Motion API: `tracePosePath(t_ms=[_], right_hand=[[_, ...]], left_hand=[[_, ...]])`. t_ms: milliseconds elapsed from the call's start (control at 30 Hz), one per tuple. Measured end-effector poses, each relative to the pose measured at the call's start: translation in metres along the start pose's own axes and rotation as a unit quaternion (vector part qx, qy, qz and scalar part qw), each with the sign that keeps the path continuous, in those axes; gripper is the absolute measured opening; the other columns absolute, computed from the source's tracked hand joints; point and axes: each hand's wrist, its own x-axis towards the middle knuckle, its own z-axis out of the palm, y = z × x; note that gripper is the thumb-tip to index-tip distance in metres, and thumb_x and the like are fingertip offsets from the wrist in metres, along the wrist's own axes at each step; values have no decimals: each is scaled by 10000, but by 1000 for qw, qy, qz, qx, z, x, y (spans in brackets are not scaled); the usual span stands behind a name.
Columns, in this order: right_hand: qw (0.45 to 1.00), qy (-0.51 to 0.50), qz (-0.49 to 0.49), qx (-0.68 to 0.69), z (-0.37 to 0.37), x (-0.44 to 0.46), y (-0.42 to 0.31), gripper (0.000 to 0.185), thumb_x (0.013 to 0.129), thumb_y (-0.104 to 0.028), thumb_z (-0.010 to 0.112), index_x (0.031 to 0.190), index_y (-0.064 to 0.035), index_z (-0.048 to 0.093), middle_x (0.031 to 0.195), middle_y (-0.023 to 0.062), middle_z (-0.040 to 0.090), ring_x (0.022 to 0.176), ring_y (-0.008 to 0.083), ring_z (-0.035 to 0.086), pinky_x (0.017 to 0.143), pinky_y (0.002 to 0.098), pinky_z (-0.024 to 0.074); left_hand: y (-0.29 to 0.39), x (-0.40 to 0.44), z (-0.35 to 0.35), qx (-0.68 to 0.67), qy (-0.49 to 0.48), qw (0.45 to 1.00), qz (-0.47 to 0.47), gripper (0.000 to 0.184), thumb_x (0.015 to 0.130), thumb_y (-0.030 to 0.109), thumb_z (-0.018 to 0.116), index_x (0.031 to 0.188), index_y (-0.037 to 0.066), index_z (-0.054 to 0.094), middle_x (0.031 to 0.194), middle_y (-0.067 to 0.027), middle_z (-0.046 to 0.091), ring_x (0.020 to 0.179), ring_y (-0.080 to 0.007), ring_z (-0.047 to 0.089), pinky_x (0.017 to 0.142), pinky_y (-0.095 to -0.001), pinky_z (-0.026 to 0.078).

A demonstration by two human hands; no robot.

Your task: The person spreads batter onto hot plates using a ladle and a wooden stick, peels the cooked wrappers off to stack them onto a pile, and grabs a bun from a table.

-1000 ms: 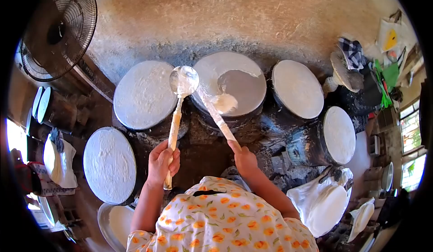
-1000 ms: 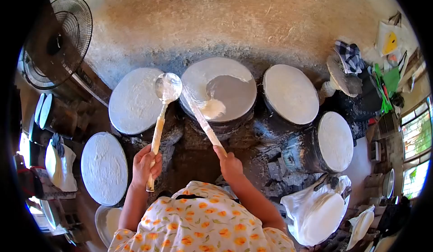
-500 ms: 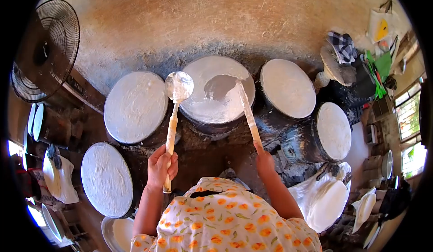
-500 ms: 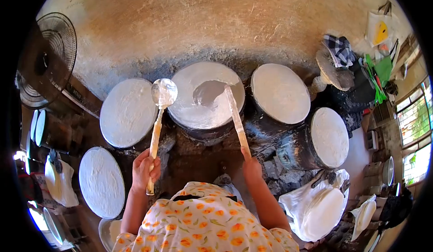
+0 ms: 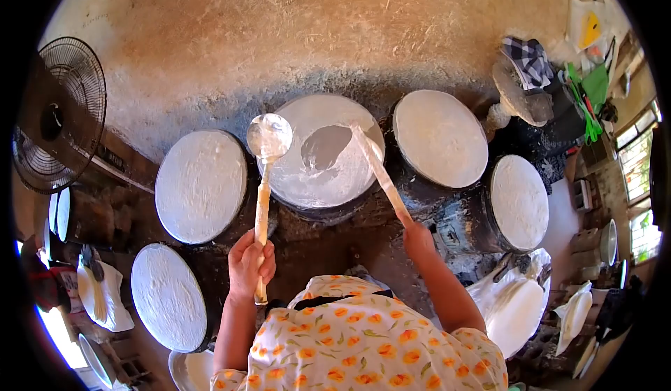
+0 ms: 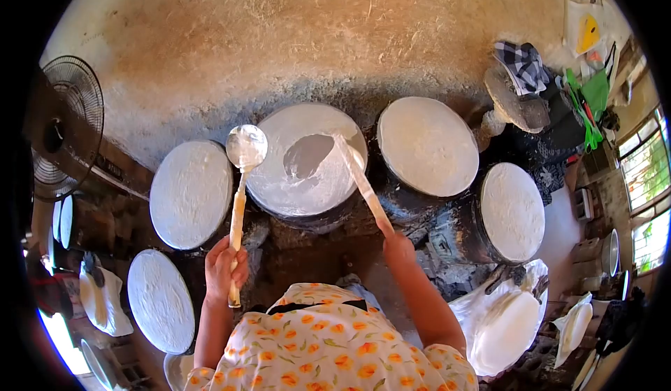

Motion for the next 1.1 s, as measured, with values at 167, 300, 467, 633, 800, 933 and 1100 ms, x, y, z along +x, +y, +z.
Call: tracePosePath(t_ms=[167,300,467,633,800,933,1100], right_hand=[[991,-38,-104,78,22,-12,33,575,786,-40,559,1308,-269,484,731,178,584,649,364,592,585,470,479],[993,-3,-103,57,4,-14,48,556,779,-23,542,1280,-265,519,699,189,571,633,362,586,591,465,479],[992,39,-79,92,-6,112,20,501,795,-40,528,1265,-214,522,832,238,618,732,406,596,641,498,470],[969,48,-123,209,-4,135,15,552,793,-50,528,1313,-227,474,967,202,629,800,403,602,697,487,485],[953,-26,-28,301,4,107,6,619,765,7,468,1347,-202,438,1279,143,524,1099,338,547,901,381,466],[946,-22,-125,298,-8,100,-17,637,760,42,455,1359,-171,415,1292,136,513,1095,345,542,901,388,466],[965,17,-47,256,-15,84,13,640,762,43,459,1359,-182,413,1300,119,504,1004,373,574,807,446,485]], left_hand=[[2,8,13,7,2,1000,0,108,914,66,385,930,-3,466,704,-65,481,406,-79,388,323,-226,343],[-4,6,15,-6,17,1000,14,216,915,69,365,1059,-9,507,707,-63,489,394,-66,364,311,-212,334],[-3,6,30,-10,50,999,-6,101,893,52,384,916,-8,463,711,-72,487,402,-85,389,322,-231,347],[-2,-3,30,8,79,997,14,111,894,59,388,919,-10,470,707,-64,492,400,-84,390,322,-231,347],[-7,-5,25,20,63,998,11,115,904,73,398,920,-7,480,704,-57,494,397,-81,386,320,-229,346],[0,2,32,-29,36,999,-5,211,906,100,424,1049,-36,501,692,-48,477,389,-64,371,312,-219,338],[14,-4,13,-238,-49,969,32,384,891,131,462,1213,-80,455,663,-23,428,354,-39,331,277,-189,307]])
